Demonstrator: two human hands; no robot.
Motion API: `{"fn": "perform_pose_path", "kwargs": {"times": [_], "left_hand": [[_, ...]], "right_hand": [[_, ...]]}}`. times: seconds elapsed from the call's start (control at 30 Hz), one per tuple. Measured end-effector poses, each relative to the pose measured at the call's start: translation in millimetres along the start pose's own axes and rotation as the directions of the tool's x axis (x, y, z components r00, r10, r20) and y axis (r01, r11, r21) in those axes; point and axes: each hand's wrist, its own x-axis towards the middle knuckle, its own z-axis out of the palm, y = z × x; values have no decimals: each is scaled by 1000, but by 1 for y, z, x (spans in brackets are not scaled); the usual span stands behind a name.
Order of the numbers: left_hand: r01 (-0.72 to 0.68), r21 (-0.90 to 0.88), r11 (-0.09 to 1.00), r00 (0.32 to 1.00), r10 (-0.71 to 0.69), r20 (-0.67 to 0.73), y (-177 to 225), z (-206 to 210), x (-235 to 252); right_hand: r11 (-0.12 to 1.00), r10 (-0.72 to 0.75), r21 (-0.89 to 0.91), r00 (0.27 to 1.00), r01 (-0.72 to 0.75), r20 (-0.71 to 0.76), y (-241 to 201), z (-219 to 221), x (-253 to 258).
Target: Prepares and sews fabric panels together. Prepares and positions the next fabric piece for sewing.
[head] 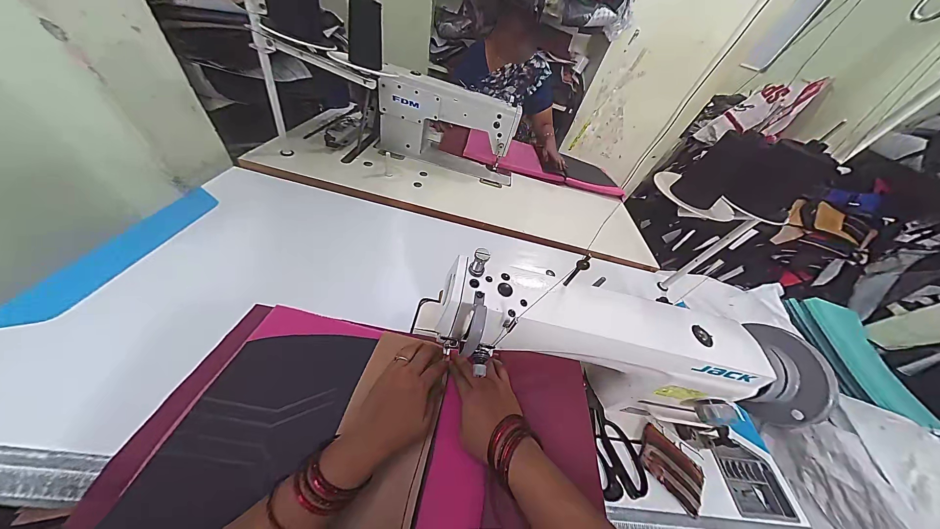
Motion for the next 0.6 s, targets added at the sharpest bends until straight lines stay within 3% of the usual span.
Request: {"fn": "perform_pose_path", "kwargs": {"times": [0.07,0.2,0.33,0.6], "left_hand": [[-2,10,1000,999,2,-39,3,0,-1],[-61,56,997,986,69,-153,6,6,-4],[-45,55,997,990,52,-134,8,7,-3],[55,-30,998,991,-59,-124,8,6,14]], "right_hand": [[1000,-15,1,1000,15,-13,1,2,-2],[994,-73,62,973,88,-220,6,13,-7],[997,-65,32,993,68,-95,3,4,-4],[998,-37,50,999,39,-38,11,-10,9]]}}
